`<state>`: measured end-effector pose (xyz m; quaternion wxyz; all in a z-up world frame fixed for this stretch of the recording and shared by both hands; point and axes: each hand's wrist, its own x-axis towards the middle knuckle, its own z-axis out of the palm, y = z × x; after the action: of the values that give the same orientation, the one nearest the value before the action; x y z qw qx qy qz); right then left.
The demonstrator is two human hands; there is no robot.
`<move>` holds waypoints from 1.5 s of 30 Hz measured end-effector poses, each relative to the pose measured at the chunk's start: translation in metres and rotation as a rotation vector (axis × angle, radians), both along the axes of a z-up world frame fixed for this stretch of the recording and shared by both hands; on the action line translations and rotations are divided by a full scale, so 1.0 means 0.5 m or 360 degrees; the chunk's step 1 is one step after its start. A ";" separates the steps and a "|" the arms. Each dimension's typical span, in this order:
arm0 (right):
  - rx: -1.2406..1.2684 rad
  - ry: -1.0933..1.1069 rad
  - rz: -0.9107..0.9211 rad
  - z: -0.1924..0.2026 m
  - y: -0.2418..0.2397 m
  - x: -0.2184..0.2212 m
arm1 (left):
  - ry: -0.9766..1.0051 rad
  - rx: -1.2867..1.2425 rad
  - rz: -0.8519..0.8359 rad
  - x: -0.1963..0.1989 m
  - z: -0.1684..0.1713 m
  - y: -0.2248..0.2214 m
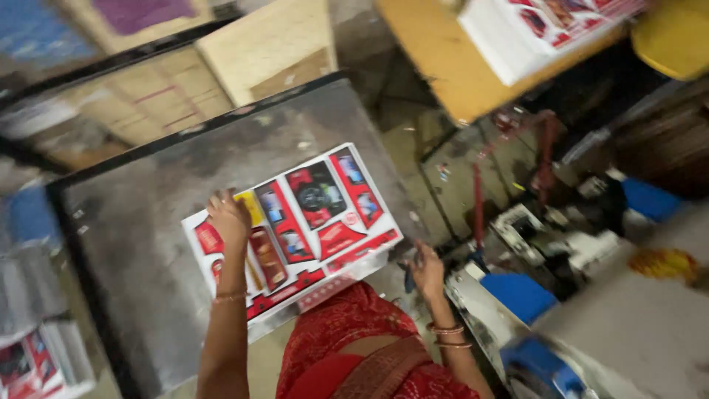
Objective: The recorder is operating a printing or die-cutting press to process printed sheets.
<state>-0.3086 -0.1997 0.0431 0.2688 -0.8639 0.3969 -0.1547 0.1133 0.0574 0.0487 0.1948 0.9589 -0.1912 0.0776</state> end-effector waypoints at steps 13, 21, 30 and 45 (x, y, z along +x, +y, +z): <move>-0.0609 -0.1075 -0.1273 0.176 -0.269 -0.832 | 0.0418 -0.0537 -0.1405 -0.633 0.017 -0.539; -0.0770 -0.1096 -0.1455 0.038 -0.584 -1.176 | 0.1317 -0.0290 -0.1528 -0.820 -0.002 -0.562; -0.0312 -0.0109 -0.0651 0.114 -0.245 -0.293 | 0.2484 -0.1194 -0.1159 -0.866 -0.122 -0.671; 0.0632 -0.0339 0.0494 0.157 0.023 0.104 | 0.1141 -0.1500 0.0072 -0.012 0.009 0.184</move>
<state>-0.2568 -0.1880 0.1215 0.4937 -0.8235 0.2518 -0.1209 0.1071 0.1492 0.0534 0.6503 0.7393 -0.0378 -0.1705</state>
